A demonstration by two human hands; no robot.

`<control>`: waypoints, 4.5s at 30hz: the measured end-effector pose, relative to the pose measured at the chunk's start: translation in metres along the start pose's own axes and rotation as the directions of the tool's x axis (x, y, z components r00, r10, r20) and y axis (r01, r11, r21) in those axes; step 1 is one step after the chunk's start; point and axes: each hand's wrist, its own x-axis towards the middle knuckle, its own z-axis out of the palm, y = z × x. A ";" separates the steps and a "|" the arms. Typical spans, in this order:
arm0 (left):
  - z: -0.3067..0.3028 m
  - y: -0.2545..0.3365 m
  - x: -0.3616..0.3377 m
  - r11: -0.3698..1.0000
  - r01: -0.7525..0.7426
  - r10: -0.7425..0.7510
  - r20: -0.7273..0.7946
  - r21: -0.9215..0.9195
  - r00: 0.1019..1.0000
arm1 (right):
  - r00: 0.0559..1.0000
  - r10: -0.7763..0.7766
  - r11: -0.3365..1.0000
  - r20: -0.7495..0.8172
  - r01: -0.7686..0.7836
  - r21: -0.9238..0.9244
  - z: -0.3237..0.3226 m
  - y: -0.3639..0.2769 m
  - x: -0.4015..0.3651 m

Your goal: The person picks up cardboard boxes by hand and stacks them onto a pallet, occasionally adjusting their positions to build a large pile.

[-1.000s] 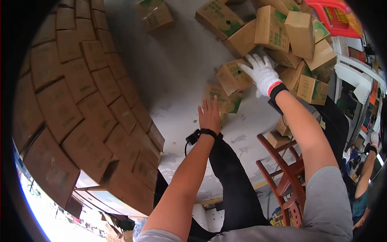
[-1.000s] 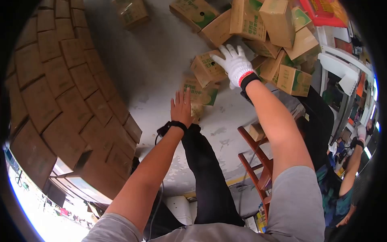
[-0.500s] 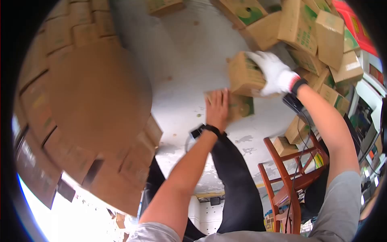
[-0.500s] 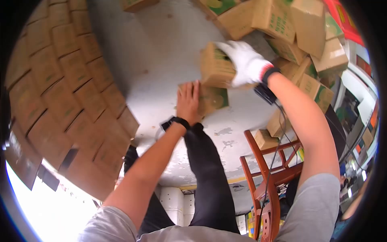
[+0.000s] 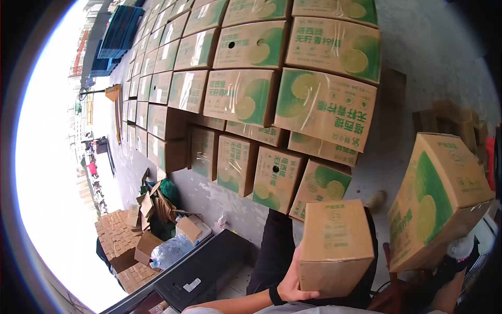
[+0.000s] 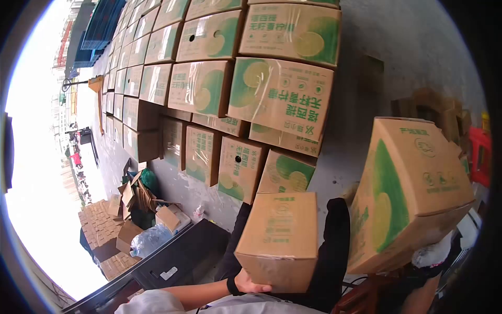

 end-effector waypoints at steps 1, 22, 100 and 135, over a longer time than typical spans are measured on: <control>-0.024 0.005 -0.021 0.979 0.067 -0.085 -0.089 -0.191 0.992 | 0.997 0.071 0.993 -0.012 -0.069 0.091 0.028 -0.005 -0.002; -0.303 0.146 0.066 0.973 -0.065 -0.210 -0.964 -0.223 0.165 | 0.728 -0.302 -0.567 0.615 0.381 -0.730 0.539 0.176 0.204; 0.133 -0.039 0.111 0.738 0.177 -0.374 -0.176 -0.651 0.910 | 0.941 -0.252 0.934 -0.227 0.174 -0.313 -0.269 0.146 -0.026; -0.182 0.061 0.069 0.837 -0.411 -0.084 -0.827 -0.361 0.556 | 0.531 -0.162 -0.498 0.832 0.683 -0.534 0.273 0.132 0.152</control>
